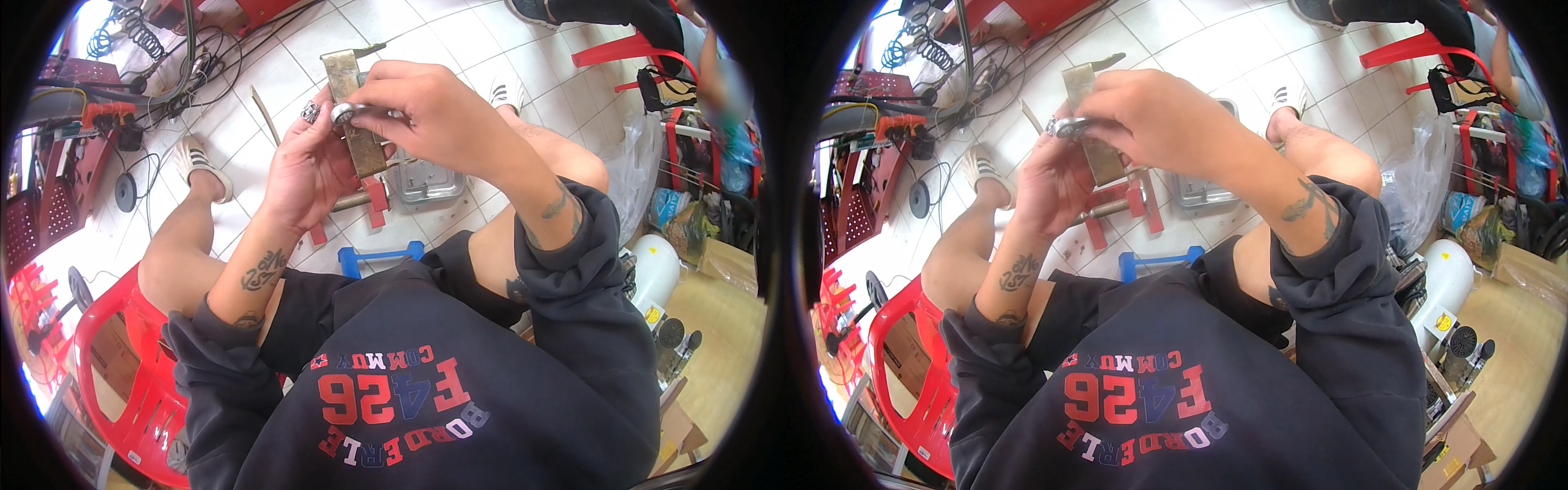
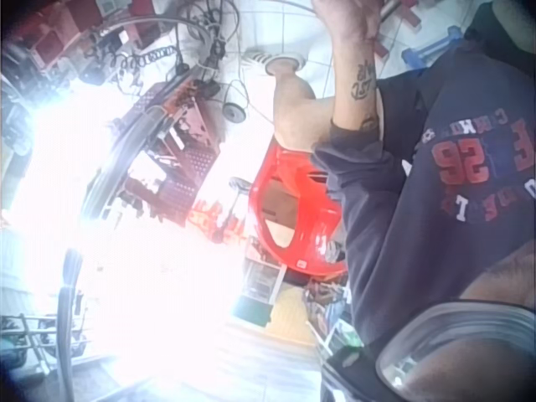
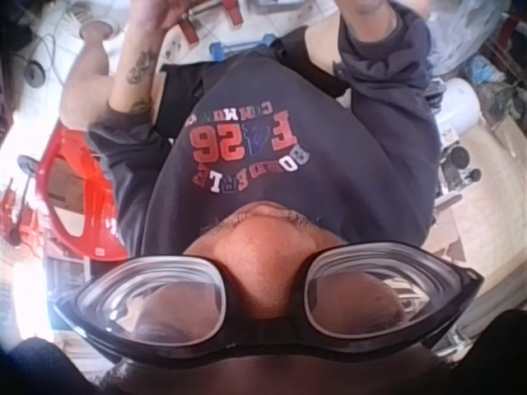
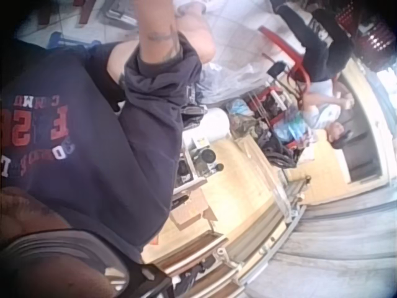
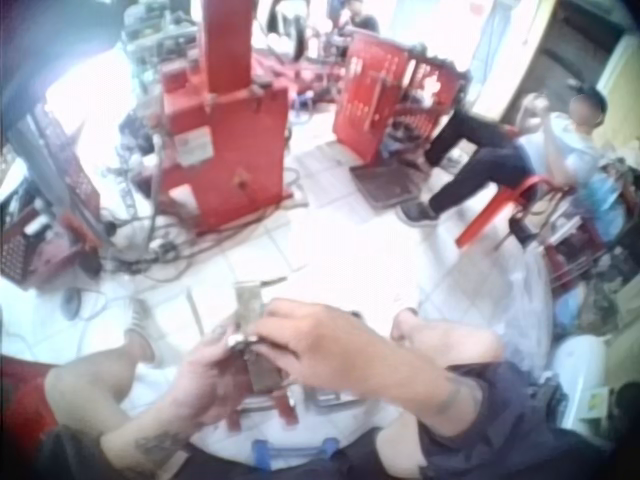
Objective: The person sits on the floor and assembles a metal bracket using a wrench and a screwdriver. They pick up a metal plate, insert a bolt, and tighten it with a wrench. They also use a screwdriver to adjust a screw on the bracket. The person handles the parts and tools directly on the floor.
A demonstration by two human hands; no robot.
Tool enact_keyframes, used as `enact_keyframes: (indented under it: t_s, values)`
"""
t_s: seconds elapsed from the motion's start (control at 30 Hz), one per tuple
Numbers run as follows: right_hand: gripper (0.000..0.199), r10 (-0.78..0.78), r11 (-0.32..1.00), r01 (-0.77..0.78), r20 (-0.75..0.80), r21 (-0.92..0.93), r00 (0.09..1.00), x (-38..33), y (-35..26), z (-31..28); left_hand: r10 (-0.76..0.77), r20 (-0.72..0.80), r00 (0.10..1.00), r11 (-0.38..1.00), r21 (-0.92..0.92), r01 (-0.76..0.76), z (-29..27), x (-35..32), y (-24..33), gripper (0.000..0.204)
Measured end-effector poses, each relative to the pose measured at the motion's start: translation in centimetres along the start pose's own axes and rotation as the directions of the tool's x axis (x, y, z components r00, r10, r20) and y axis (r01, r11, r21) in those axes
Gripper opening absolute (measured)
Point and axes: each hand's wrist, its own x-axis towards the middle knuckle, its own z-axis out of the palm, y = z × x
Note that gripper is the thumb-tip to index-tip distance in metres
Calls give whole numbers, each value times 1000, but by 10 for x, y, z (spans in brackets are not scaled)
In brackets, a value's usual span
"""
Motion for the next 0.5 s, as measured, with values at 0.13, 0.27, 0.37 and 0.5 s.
enact_keyframes:
  t_s: [0.13, 0.27, 0.37, 0.5]
  values:
    - [21, 28, 1000, -28, 6, 1, 1000, 1, -5, 0, 55, -15, 998, 998, -36, -55, -1, 4, -3, 48]
    - [22, 52, 998, -53, -21, -16, 998, 0, -4, -2, 19, 62, 998, 998, -55, -16, -9, 4, -1, 47]
    - [21, 77, 997, -77, -28, -6, 997, 0, -4, -1, 24, 83, 996, 996, -84, -17, -11, 5, 0, 46]
    - [18, 108, 994, -108, 2, -10, 994, 2, -6, -2, 57, 45, 997, 993, -106, -52, -8, 4, -2, 45]
